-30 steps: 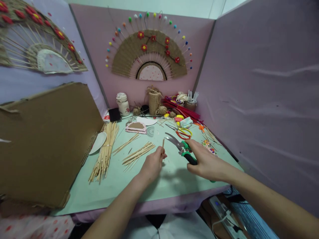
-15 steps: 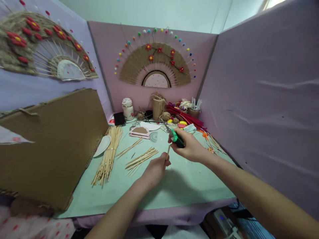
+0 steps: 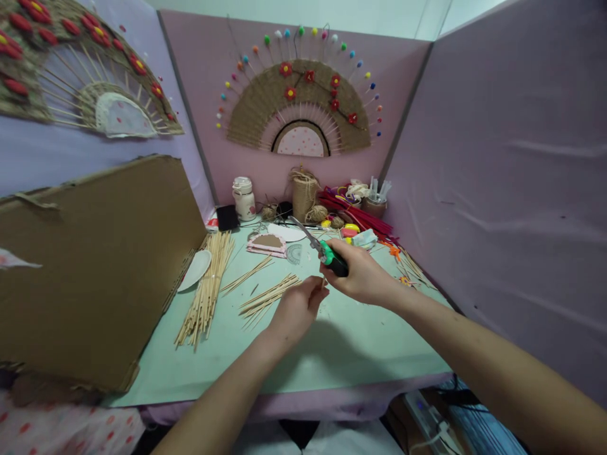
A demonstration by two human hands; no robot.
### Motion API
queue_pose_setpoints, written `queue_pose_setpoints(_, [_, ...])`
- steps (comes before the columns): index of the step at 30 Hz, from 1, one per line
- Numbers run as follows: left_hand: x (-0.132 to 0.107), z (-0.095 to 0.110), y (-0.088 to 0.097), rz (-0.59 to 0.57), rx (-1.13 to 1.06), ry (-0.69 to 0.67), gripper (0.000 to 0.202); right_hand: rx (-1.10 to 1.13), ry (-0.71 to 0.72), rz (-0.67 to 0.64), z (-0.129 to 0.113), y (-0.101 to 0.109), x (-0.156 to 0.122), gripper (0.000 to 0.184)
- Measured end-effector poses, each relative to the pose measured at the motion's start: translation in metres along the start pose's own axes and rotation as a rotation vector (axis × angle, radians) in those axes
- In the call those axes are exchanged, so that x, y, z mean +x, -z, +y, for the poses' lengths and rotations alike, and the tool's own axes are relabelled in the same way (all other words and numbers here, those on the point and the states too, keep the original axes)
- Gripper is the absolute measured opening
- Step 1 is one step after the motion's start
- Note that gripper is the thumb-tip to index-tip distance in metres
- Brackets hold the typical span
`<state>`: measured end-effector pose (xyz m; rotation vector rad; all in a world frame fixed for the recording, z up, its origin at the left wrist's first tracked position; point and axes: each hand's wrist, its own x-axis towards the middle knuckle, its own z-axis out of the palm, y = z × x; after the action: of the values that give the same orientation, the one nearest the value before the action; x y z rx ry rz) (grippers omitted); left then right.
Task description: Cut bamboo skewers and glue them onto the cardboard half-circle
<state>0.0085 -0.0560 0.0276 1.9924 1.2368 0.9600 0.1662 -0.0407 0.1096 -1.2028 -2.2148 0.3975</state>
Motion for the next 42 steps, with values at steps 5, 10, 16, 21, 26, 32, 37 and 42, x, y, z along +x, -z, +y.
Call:
queue_pose_setpoints(5, [0.0, 0.015, -0.001, 0.153, 0.054, -0.013, 0.015, 0.007, -0.006, -0.003, -0.006, 0.005, -0.005, 0.017])
queue_pose_setpoints(10, [-0.005, 0.015, -0.002, 0.198, 0.023, -0.088, 0.013, 0.053, -0.104, 0.066, -0.009, 0.027, -0.018, 0.038])
queue_pose_setpoints(16, [-0.009, 0.008, -0.007, 0.174, 0.125, -0.103, 0.011, -0.143, -0.282, -0.084, 0.001, 0.04, -0.045, 0.035])
queue_pose_setpoints(21, [-0.006, 0.007, -0.013, 0.164, 0.268, -0.112, 0.009, -0.245, -0.337, -0.21, 0.004, 0.037, -0.072, 0.026])
queue_pose_setpoints(26, [-0.005, 0.01, -0.016, 0.173, 0.407, -0.102, 0.012, -0.351, -0.335, -0.222, -0.006, 0.04, -0.081, 0.025])
queue_pose_setpoints(32, [-0.002, 0.007, -0.022, 0.237, 0.517, -0.094, 0.015, -0.413, -0.341, -0.249, -0.013, 0.036, -0.078, 0.036])
queue_pose_setpoints(37, [-0.002, 0.006, -0.025, 0.237, 0.616, -0.059, 0.014, -0.447, -0.314, -0.264, -0.015, 0.029, -0.076, 0.038])
queue_pose_setpoints(42, [-0.002, 0.008, -0.026, 0.233, 0.631, -0.044, 0.013, -0.461, -0.329, -0.266, -0.016, 0.025, -0.075, 0.035])
